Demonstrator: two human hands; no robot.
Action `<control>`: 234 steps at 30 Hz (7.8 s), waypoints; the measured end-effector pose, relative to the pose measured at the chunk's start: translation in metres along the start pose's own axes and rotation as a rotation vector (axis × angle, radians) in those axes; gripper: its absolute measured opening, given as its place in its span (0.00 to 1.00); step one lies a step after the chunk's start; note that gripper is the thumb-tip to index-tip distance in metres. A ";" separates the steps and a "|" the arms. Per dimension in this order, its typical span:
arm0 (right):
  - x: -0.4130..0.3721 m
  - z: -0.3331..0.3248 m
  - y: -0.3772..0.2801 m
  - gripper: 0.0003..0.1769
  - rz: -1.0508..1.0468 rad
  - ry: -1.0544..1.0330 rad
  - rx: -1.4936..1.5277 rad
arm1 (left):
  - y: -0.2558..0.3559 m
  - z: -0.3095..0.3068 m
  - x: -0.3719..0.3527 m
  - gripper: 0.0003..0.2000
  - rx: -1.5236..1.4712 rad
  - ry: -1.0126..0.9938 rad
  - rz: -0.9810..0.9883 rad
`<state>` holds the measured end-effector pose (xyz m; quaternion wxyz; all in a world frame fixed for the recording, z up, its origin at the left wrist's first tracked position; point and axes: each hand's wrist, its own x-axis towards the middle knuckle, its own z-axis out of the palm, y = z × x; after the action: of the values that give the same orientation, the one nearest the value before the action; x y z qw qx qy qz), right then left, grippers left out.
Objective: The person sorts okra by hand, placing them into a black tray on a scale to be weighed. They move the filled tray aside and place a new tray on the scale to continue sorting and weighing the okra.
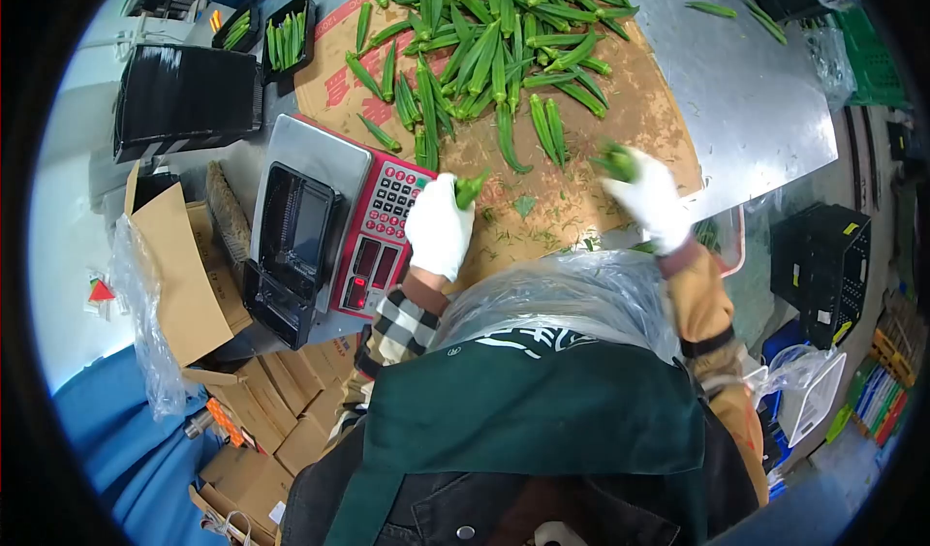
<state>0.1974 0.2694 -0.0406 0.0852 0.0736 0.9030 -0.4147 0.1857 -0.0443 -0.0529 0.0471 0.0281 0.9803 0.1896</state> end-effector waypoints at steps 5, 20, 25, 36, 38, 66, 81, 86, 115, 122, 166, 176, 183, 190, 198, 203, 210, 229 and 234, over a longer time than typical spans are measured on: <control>0.054 0.121 -0.050 0.16 -0.422 0.057 -0.329 | -0.013 0.020 -0.030 0.13 -0.028 0.003 -0.082; -0.117 -0.142 0.099 0.25 0.289 -0.131 -0.194 | 0.024 -0.042 0.004 0.22 -1.996 -0.640 -0.414; -0.103 -0.136 0.042 0.24 0.441 0.076 0.269 | 0.038 -0.033 0.009 0.19 -1.252 -0.635 -0.124; 0.058 0.066 -0.033 0.27 -0.064 0.097 -0.268 | 0.034 -0.053 0.049 0.16 -0.490 0.037 -0.045; 0.071 0.086 -0.037 0.27 -0.093 0.070 -0.423 | 0.042 -0.047 0.075 0.13 -0.487 0.141 -0.059; 0.126 -0.008 -0.015 0.33 -0.087 -0.174 0.747 | 0.031 -0.041 0.049 0.24 -1.795 -0.493 -0.448; -0.008 0.019 -0.062 0.30 0.333 -0.533 1.139 | 0.064 -0.055 -0.004 0.30 -1.735 -0.644 -0.332; -0.024 0.052 -0.112 0.31 0.157 -0.379 1.126 | 0.053 -0.032 -0.018 0.34 -1.444 -0.428 -0.265; 0.017 0.072 -0.027 0.22 0.567 -0.373 1.262 | -0.216 -0.211 -0.096 0.38 -1.158 0.657 -0.617; -0.006 0.047 0.041 0.21 0.690 -0.232 1.364 | -0.222 -0.168 -0.133 0.33 -1.227 0.770 -0.776; 0.108 0.086 -0.033 0.13 0.563 -0.190 1.039 | -0.112 -0.138 -0.075 0.20 -0.872 0.234 -0.784; 0.055 0.093 -0.184 0.12 -0.125 -0.203 0.747 | -0.104 -0.132 -0.073 0.11 -0.949 0.203 -0.718; 0.038 0.109 -0.185 0.25 -0.288 -0.227 0.665 | -0.097 -0.137 -0.070 0.11 -1.046 0.209 -0.680; 0.032 0.100 -0.077 0.19 0.039 -0.161 0.602 | -0.131 -0.175 -0.001 0.14 -1.162 0.147 -0.563; 0.001 0.108 -0.046 0.15 0.240 -0.262 0.669 | -0.215 -0.164 0.213 0.20 -1.047 0.259 -0.521; 0.019 0.099 -0.055 0.14 0.216 -0.215 0.640 | -0.229 -0.151 0.272 0.21 -1.332 0.262 -0.700; 0.025 0.104 -0.053 0.13 0.194 -0.240 0.632 | -0.240 -0.183 0.150 0.34 -0.616 0.621 -0.442; 0.028 0.144 -0.013 0.10 0.140 -0.470 0.495 | -0.240 -0.138 0.295 0.24 -1.594 0.370 -0.759; 0.023 0.137 -0.019 0.10 0.184 -0.457 0.475 | -0.252 -0.076 0.369 0.15 -1.678 0.549 -0.977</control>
<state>0.1840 0.1540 -0.1194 0.3029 0.0778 0.7282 -0.6099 -0.1985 -0.2790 -0.1079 -0.1030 -0.4635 0.4113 0.7780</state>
